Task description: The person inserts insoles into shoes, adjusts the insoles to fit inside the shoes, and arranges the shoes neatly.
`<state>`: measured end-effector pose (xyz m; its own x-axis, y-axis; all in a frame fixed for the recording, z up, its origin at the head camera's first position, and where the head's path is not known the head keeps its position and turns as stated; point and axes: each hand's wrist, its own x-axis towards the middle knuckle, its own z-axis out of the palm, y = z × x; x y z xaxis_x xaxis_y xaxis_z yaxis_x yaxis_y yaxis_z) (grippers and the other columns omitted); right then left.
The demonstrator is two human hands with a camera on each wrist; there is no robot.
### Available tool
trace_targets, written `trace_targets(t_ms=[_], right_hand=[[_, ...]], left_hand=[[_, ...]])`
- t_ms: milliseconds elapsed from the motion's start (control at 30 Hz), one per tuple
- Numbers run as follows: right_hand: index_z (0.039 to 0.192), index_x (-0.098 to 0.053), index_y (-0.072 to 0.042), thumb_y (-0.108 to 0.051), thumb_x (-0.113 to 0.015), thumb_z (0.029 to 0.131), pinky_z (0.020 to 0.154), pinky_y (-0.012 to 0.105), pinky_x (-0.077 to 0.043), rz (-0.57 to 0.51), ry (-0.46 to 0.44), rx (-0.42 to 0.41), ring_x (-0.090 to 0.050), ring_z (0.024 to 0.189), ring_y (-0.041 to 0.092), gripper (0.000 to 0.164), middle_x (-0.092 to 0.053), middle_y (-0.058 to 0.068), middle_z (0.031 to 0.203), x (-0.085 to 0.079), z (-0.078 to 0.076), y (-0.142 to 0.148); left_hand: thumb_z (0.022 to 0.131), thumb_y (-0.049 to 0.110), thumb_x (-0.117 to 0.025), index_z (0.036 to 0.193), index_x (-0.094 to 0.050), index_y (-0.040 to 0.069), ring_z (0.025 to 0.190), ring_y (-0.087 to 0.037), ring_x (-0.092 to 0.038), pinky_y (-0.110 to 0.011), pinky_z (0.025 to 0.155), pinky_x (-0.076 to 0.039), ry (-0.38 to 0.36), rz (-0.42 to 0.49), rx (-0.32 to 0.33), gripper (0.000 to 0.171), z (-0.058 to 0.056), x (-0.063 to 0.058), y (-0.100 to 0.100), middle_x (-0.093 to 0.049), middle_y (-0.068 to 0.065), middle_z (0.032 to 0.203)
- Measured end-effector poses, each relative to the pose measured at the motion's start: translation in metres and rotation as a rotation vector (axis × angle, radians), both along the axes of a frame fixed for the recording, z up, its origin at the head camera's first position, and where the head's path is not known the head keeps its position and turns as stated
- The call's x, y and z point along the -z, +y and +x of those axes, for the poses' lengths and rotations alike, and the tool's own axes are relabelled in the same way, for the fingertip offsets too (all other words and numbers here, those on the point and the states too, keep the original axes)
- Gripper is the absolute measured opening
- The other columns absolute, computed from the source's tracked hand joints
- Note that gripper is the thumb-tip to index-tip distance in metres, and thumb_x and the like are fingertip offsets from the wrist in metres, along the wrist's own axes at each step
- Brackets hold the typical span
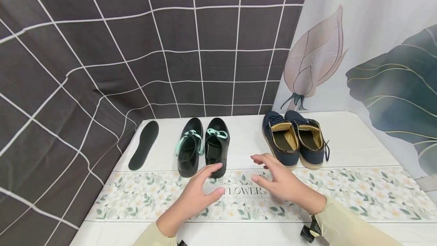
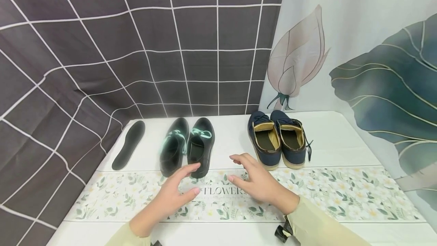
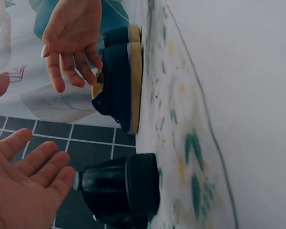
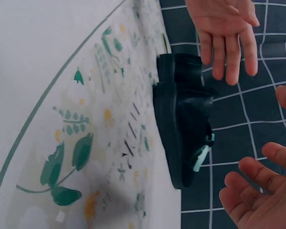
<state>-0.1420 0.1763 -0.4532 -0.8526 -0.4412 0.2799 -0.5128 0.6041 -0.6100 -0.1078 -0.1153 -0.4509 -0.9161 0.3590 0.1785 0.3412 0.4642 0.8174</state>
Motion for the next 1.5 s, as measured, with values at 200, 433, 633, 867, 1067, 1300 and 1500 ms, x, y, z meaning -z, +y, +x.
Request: trace_targets(t_ms=[200,433,633,867,1067,1300,1500], right_hand=[[0.141,-0.050,-0.013,-0.024,-0.076,0.089,0.086,0.047,-0.058,-0.016,0.101,-0.026,-0.059,0.106,0.016,0.059,-0.063,0.000,0.119,0.003,0.006,0.008],[0.141,-0.050,-0.016,-0.023,-0.076,0.089,0.086,0.044,-0.058,-0.012,0.128,-0.040,-0.059,0.105,0.014,0.059,-0.061,-0.003,0.118,0.007,0.014,0.010],[0.141,-0.050,-0.017,-0.023,-0.072,0.092,0.085,0.043,-0.057,-0.007,0.112,-0.042,-0.060,0.105,0.016,0.054,-0.062,-0.005,0.117,0.007,0.021,0.009],[0.142,-0.049,-0.021,-0.025,-0.069,0.095,0.085,0.042,-0.057,-0.009,0.069,-0.038,-0.061,0.105,0.017,0.051,-0.063,-0.006,0.116,0.010,0.024,0.010],[0.142,-0.049,-0.021,-0.026,-0.067,0.097,0.085,0.043,-0.057,-0.011,0.037,-0.050,-0.061,0.104,0.018,0.048,-0.064,-0.003,0.115,0.011,0.024,0.008],[0.143,-0.049,-0.020,-0.033,-0.064,0.099,0.088,0.049,-0.057,0.015,-0.022,-0.050,-0.062,0.105,0.016,0.048,-0.063,-0.006,0.115,0.002,0.018,-0.003],[0.144,-0.048,-0.019,-0.040,-0.061,0.100,0.089,0.051,-0.057,0.037,-0.058,-0.077,-0.059,0.110,0.013,0.050,-0.061,-0.008,0.117,-0.013,0.009,-0.023]], left_hand=[[0.087,0.035,-0.077,0.149,-0.045,0.028,0.142,-0.029,-0.045,-0.066,0.113,-0.041,0.004,-0.001,0.056,0.071,-0.001,-0.006,0.018,-0.048,-0.005,0.155],[0.085,0.036,-0.078,0.149,-0.045,0.029,0.139,-0.026,-0.049,-0.063,0.112,-0.043,0.038,-0.022,0.093,0.072,0.001,-0.005,0.034,-0.051,-0.004,0.152],[0.088,0.035,-0.075,0.147,-0.048,0.025,0.137,-0.027,-0.052,-0.061,0.110,-0.046,0.070,-0.061,0.081,0.065,0.004,0.000,0.032,-0.055,-0.005,0.149],[0.092,0.031,-0.070,0.145,-0.050,0.024,0.135,-0.027,-0.054,-0.062,0.109,-0.047,0.073,-0.066,0.054,0.057,0.007,0.005,0.022,-0.057,-0.006,0.147],[0.094,0.025,-0.068,0.143,-0.054,0.022,0.134,-0.026,-0.055,-0.061,0.109,-0.047,0.064,-0.045,0.032,0.051,0.008,0.007,0.015,-0.060,-0.004,0.145],[0.092,0.022,-0.070,0.138,-0.059,0.021,0.130,-0.022,-0.059,-0.056,0.107,-0.050,0.123,-0.027,0.000,0.047,0.012,0.012,0.008,-0.065,-0.002,0.139],[0.091,0.017,-0.071,0.130,-0.064,0.018,0.124,-0.021,-0.063,-0.053,0.103,-0.053,0.202,-0.023,-0.018,0.040,0.014,0.016,0.000,-0.070,-0.002,0.132]])
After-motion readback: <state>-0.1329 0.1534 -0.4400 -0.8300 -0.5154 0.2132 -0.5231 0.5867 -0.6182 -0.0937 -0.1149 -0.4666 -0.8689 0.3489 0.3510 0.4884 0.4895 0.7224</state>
